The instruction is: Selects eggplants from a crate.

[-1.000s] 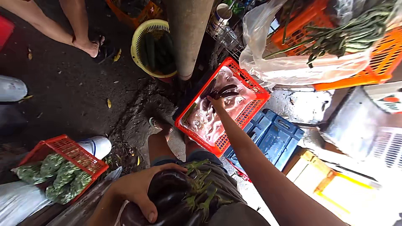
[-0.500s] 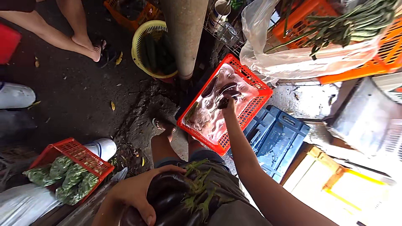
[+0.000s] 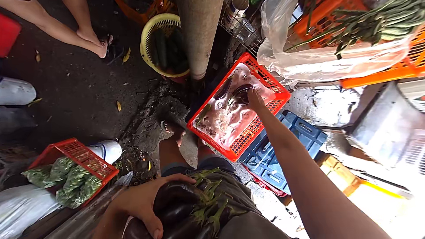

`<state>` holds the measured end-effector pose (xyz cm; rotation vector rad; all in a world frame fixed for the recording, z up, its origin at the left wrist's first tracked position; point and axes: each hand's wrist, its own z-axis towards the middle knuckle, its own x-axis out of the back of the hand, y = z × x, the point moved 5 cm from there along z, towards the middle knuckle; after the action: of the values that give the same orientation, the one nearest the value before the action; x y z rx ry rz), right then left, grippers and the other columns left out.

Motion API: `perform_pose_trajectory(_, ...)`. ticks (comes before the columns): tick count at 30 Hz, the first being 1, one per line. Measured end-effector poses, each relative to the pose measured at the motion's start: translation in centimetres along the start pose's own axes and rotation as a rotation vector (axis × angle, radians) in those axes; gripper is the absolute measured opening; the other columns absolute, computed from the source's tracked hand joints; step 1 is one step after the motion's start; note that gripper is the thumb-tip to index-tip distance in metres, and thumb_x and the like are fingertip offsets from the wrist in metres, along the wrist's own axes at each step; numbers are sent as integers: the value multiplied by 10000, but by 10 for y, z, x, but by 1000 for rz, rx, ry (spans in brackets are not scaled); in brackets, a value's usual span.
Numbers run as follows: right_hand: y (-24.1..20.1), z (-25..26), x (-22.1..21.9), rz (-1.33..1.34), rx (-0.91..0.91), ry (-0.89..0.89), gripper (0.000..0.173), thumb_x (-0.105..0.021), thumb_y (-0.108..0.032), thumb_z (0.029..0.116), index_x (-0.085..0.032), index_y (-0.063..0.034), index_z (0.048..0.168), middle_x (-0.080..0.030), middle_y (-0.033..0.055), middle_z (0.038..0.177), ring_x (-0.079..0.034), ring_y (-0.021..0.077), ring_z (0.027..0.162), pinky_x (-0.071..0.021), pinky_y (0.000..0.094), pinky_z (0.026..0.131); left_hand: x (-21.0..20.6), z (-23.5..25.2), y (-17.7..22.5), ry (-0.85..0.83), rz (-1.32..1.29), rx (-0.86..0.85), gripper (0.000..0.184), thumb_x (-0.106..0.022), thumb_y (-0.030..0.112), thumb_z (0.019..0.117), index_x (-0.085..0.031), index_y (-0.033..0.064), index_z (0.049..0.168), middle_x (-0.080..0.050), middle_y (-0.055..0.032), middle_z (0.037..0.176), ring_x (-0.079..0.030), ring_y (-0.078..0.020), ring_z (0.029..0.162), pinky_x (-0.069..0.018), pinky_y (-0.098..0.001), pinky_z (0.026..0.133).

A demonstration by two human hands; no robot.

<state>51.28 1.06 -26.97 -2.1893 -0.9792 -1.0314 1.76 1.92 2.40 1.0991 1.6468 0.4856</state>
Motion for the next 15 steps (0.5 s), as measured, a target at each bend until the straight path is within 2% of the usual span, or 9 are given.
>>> perform_pose_trajectory(3,-9,2,-14,-18,5,19,1047,-927,-110,669,-343,-61,1536,-434,301,1508,-488,573,1286,-459,733,942,-2,0,1,17,2,13,1059,-925,478,631,-440,188,1527,-591,6,1439,-562,-134,1313,-490,-325,1102)
perform_pose_trajectory(5,-14,0,-20,-65,49,-26,973,-901,-83,703,-386,-45,1528,-413,301,1520,-470,578,1295,-459,738,926,-3,0,0,18,-6,9,1072,-930,469,628,-433,186,1534,-589,-4,1442,-564,-145,1311,-493,-333,1101)
perform_pose_trajectory(7,-19,-9,-14,-70,85,-45,872,-890,-190,711,-461,-37,1455,-451,284,1486,-556,531,1216,-504,704,873,-2,-1,-1,19,3,-1,1086,-929,476,629,-421,185,1543,-585,-9,1447,-561,-147,1315,-489,-332,1106)
perform_pose_trajectory(9,-24,-24,2,101,34,42,799,-869,-303,734,-511,-38,1397,-551,257,1402,-631,486,1142,-515,708,864,-1,-2,-1,21,12,-9,1089,-922,489,631,-418,175,1544,-584,-14,1446,-563,-147,1313,-489,-331,1104)
perform_pose_trajectory(10,-25,-29,11,242,-54,127,807,-860,-355,741,-517,-35,1398,-591,260,1362,-634,482,1152,-506,713,903,-1,-2,-1,25,15,-13,1091,-920,501,632,-421,168,1542,-583,-17,1449,-563,-150,1314,-489,-333,1105)
perform_pose_trajectory(12,-26,-31,23,592,-343,253,825,-854,-370,753,-517,14,1401,-575,298,1357,-568,465,1251,-456,658,1022,-1,-2,-1,33,22,-8,1095,-915,523,632,-418,173,1544,-571,-9,1461,-551,-145,1325,-481,-333,1114)
perform_pose_trajectory(14,-30,-24,20,1003,-643,308,804,-825,-318,779,-494,53,1412,-558,283,1369,-551,395,1273,-468,577,1031,-2,-4,0,45,14,-3,1094,-921,514,624,-423,181,1540,-574,-6,1457,-553,-145,1322,-481,-333,1113)
perform_pose_trajectory(15,-34,-20,14,1200,-734,318,775,-784,-325,837,-460,41,1439,-544,269,1374,-551,369,1262,-483,550,1019,-2,-4,0,52,9,-3,1090,-925,506,621,-428,184,1537,-581,-5,1450,-560,-145,1316,-485,-332,1110)
